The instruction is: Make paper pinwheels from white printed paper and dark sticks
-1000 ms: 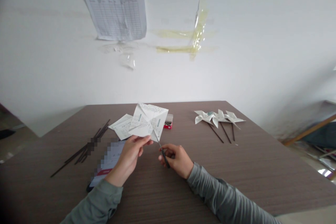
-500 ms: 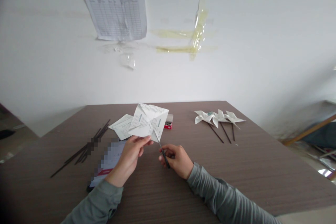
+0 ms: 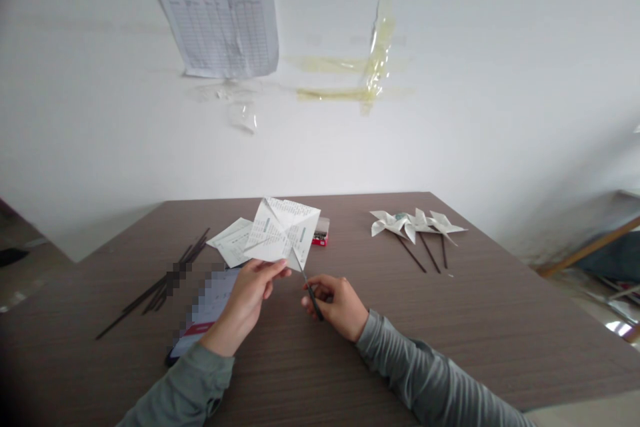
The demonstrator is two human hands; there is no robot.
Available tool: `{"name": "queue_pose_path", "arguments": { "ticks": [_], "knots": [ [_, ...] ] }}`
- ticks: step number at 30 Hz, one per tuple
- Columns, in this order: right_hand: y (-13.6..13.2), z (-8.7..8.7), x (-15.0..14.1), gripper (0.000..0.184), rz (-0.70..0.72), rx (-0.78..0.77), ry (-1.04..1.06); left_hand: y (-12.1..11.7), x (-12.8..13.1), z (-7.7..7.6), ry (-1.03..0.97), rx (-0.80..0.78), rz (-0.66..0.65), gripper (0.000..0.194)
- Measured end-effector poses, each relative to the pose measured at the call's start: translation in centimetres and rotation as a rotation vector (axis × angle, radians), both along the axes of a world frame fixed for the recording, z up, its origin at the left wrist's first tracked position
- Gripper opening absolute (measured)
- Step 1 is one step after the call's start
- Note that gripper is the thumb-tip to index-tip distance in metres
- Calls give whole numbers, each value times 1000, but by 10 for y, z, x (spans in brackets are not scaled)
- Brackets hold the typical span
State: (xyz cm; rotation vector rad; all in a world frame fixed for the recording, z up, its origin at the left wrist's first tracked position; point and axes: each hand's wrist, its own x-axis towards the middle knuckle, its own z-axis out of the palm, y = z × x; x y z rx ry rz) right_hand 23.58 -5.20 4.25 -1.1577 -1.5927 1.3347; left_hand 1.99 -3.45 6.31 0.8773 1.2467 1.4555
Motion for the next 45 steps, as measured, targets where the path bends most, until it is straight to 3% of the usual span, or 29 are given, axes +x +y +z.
{"name": "queue_pose_path", "arguments": {
  "ticks": [45],
  "knots": [
    [3,-3,-1,66,-37,83,13,-1,1,1,63,-50,-58,32]
  ]
}}
